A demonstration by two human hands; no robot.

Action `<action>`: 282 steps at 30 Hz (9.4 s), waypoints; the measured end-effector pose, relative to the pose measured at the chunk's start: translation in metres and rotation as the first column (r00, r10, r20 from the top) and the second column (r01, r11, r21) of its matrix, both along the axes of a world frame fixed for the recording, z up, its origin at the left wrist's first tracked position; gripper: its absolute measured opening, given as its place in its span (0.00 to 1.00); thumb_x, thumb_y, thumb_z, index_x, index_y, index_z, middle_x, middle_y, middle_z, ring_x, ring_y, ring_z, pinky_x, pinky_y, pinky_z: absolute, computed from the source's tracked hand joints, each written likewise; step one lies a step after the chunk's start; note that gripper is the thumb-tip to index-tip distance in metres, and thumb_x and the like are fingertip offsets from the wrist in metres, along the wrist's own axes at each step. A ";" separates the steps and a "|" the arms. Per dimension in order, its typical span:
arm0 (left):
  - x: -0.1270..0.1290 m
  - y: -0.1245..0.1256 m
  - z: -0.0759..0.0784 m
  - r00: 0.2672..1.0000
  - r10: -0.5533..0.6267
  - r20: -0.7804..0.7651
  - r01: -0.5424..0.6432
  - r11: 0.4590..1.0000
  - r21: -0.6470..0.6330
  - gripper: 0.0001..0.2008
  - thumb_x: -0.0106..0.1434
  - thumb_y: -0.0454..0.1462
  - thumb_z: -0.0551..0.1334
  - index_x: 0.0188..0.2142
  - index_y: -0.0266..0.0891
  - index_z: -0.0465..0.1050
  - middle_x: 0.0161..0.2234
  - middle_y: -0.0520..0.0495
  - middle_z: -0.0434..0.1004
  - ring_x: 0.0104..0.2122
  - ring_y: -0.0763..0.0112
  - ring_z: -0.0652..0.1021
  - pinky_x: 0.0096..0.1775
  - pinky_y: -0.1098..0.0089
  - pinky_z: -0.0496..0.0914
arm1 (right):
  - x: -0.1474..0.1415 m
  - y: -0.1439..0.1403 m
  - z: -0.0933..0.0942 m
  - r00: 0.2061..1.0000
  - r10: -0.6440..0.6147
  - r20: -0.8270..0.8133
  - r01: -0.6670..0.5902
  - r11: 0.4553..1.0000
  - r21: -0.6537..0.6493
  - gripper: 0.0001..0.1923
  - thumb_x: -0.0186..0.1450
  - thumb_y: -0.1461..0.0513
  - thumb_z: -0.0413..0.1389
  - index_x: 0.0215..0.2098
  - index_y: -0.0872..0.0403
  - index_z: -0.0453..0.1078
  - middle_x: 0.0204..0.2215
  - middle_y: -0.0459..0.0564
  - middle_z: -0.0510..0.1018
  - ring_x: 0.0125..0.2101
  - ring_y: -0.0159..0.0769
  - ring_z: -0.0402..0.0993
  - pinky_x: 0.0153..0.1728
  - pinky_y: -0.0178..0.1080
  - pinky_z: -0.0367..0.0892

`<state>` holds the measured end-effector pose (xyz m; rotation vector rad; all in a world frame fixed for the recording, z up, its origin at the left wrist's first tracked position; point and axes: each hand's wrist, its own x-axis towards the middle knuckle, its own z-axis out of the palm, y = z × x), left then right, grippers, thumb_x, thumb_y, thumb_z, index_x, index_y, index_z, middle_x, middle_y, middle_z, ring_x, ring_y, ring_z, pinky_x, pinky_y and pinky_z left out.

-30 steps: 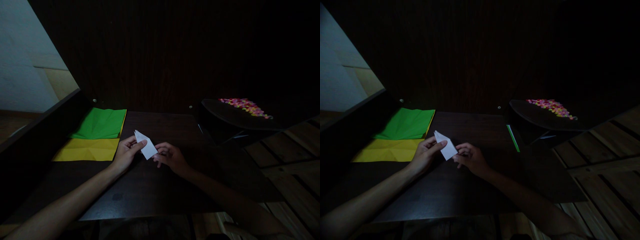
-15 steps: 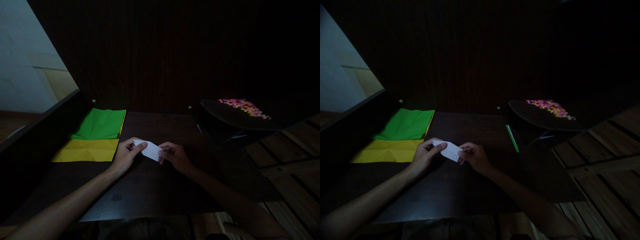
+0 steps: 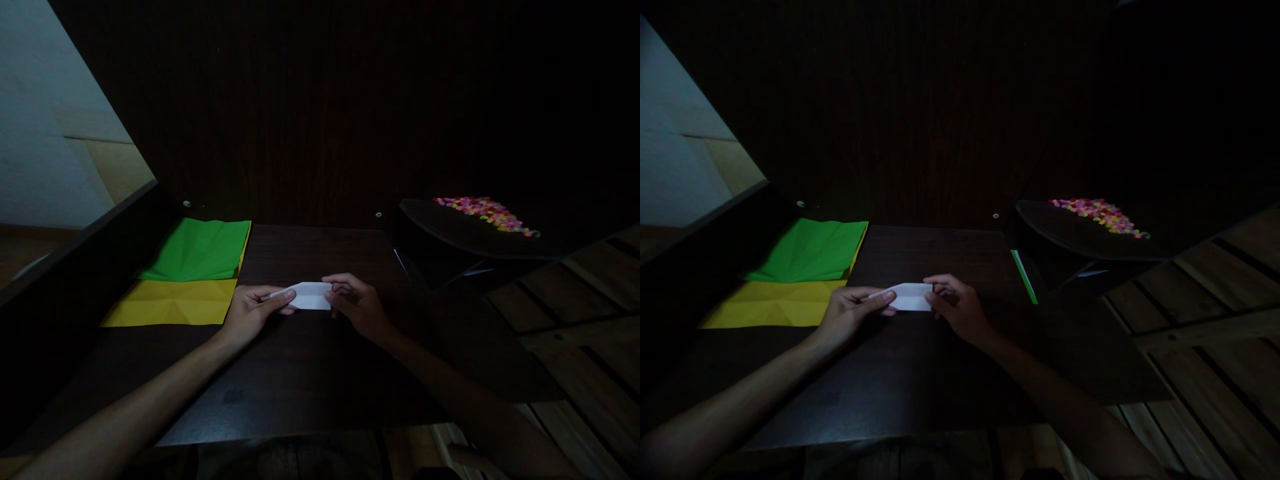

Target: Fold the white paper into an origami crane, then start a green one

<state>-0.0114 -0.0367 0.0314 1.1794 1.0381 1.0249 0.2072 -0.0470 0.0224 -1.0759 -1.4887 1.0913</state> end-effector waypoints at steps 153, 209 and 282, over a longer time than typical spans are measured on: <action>0.014 -0.011 -0.021 0.980 -0.171 0.098 0.148 0.967 0.207 0.33 0.55 0.34 0.70 0.59 0.40 0.63 0.44 0.42 0.73 0.28 0.75 0.78 0.32 0.72 0.75 | -0.019 -0.013 -0.014 0.994 0.033 -0.103 -0.034 0.999 -0.008 0.23 0.58 0.60 0.63 0.51 0.48 0.66 0.35 0.47 0.74 0.32 0.34 0.74 0.30 0.37 0.74; 0.002 -0.003 -0.018 0.986 -0.141 -0.084 0.161 0.927 0.338 0.05 0.58 0.37 0.67 0.32 0.40 0.83 0.38 0.42 0.79 0.35 0.65 0.78 0.34 0.69 0.71 | -0.007 -0.007 -0.014 0.994 0.093 -0.056 -0.089 0.994 0.054 0.06 0.60 0.57 0.62 0.35 0.46 0.81 0.32 0.47 0.76 0.34 0.35 0.72 0.34 0.38 0.69; 0.009 -0.012 -0.019 0.950 0.052 -0.308 0.182 0.709 0.681 0.11 0.63 0.32 0.63 0.46 0.36 0.73 0.35 0.47 0.76 0.32 0.72 0.77 0.35 0.71 0.72 | -0.010 -0.009 -0.016 0.982 0.085 -0.166 -0.095 0.994 -0.051 0.13 0.58 0.56 0.65 0.36 0.52 0.69 0.25 0.43 0.76 0.21 0.32 0.75 0.23 0.35 0.72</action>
